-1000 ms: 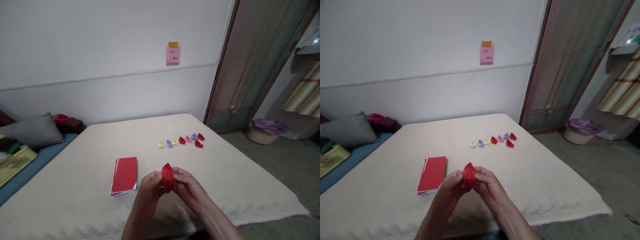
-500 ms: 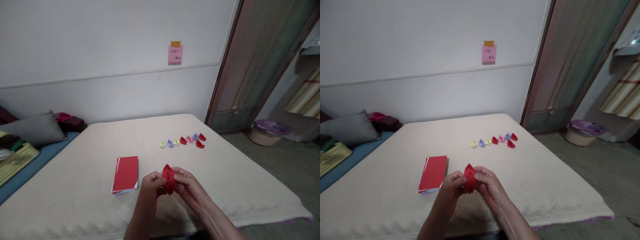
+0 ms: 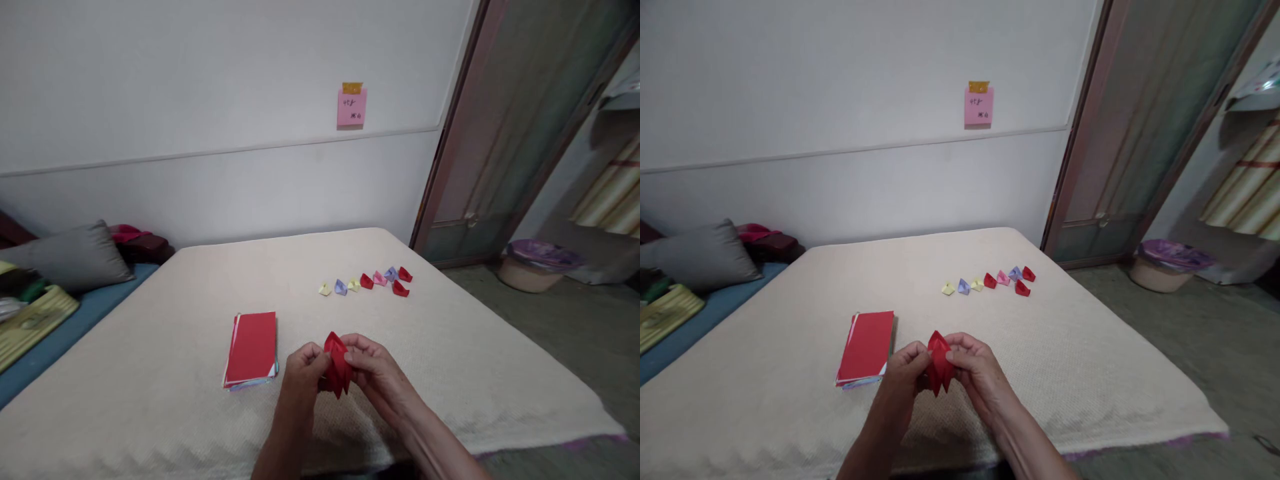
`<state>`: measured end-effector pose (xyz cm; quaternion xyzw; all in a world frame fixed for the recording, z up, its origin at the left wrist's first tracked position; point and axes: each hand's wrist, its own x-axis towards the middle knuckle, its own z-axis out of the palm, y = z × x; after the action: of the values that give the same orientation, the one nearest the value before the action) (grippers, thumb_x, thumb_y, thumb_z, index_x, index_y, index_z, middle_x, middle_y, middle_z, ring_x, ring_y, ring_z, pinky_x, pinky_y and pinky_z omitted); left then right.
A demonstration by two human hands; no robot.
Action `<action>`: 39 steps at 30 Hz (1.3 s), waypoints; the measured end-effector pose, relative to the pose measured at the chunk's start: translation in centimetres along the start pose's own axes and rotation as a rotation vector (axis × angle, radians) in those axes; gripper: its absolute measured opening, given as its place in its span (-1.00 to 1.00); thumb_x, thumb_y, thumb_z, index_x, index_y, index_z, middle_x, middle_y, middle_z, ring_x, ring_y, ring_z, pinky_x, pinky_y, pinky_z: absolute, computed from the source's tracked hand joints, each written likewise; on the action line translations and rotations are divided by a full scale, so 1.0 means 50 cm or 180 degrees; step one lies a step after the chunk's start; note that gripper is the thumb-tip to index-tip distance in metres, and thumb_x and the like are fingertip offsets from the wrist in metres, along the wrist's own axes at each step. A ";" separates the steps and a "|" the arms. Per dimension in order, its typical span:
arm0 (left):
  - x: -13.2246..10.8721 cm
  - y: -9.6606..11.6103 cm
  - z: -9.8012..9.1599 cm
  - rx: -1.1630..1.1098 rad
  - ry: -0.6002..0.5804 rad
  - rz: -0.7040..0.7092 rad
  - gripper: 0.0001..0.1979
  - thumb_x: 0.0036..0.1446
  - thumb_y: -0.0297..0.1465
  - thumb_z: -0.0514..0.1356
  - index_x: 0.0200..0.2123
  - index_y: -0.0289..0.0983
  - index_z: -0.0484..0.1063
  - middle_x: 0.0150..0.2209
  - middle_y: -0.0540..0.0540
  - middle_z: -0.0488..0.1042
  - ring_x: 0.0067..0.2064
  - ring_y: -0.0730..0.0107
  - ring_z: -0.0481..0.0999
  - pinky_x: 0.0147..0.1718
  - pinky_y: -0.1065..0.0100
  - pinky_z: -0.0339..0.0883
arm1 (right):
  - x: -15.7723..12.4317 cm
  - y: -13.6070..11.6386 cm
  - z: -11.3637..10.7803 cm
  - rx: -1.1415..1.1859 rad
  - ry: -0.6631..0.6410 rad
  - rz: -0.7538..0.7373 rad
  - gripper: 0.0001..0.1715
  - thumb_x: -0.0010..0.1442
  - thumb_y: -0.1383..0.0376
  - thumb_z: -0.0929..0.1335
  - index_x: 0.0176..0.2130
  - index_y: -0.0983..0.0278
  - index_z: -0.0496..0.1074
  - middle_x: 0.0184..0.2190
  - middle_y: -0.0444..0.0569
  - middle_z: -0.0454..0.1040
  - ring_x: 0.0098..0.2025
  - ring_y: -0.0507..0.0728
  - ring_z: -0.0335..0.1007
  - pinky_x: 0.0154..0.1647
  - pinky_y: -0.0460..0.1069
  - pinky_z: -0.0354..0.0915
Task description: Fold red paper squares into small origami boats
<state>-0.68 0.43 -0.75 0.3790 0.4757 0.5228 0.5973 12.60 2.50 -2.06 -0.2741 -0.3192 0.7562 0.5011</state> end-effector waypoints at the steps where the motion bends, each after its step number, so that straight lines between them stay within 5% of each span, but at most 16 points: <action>1: 0.001 -0.001 0.000 0.0103 0.0021 0.0032 -0.81 -0.04 -0.38 0.14 -0.62 -0.27 0.21 -0.68 0.09 0.23 -0.62 0.54 0.18 -0.63 0.46 0.09 | 0.000 0.000 0.000 -0.0007 0.0006 0.0003 -0.81 -0.05 0.46 0.41 -0.32 0.37 0.46 -0.48 -0.06 0.47 -0.50 0.00 0.31 -0.43 -0.10 0.21; 8: 0.005 -0.010 0.003 0.1320 0.0652 0.0733 -0.75 -0.06 -0.44 0.15 -0.69 -0.27 0.17 -0.70 0.12 0.13 -0.60 0.55 0.10 -0.62 0.47 0.00 | 0.001 0.004 -0.003 -0.0102 0.0190 -0.0046 -0.81 -0.05 0.44 0.42 -0.32 0.36 0.45 -0.49 -0.07 0.45 -0.50 0.01 0.31 -0.45 -0.09 0.21; 16: -0.012 0.017 0.005 -0.0192 -0.0179 -0.0198 -0.82 0.02 -0.32 0.14 -0.52 -0.32 0.34 -0.56 0.01 0.36 -0.51 0.51 0.30 -0.49 0.45 0.17 | 0.005 0.004 -0.007 0.0125 0.0434 -0.0131 -0.80 -0.02 0.37 0.43 -0.30 0.36 0.44 -0.45 -0.05 0.46 -0.48 0.01 0.32 -0.42 -0.09 0.22; 30: 0.000 -0.006 0.003 -0.0981 -0.0277 -0.0687 -0.77 -0.13 -0.32 0.29 -0.55 -0.33 0.31 -0.61 0.06 0.31 -0.57 0.60 0.25 -0.53 0.50 0.13 | 0.002 0.000 0.005 -0.1022 0.0981 -0.0840 -0.70 -0.06 0.28 0.44 -0.27 0.31 0.39 -0.66 -0.24 0.23 -0.61 -0.02 0.11 -0.54 -0.09 0.06; 39: 0.007 -0.028 0.012 0.0006 0.0227 0.0235 -0.82 -0.02 -0.37 0.16 -0.58 -0.30 0.27 -0.63 0.08 0.28 -0.56 0.52 0.27 -0.55 0.45 0.17 | -0.002 -0.002 0.012 -0.1454 0.1011 -0.0823 -0.73 -0.09 0.33 0.41 -0.31 0.29 0.37 -0.65 -0.23 0.30 -0.58 0.01 0.18 -0.50 -0.07 0.12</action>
<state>0.26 0.58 -2.01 0.3780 0.4828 0.5573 0.5599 12.23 2.30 -1.60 -0.4515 -0.4309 0.5426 0.5622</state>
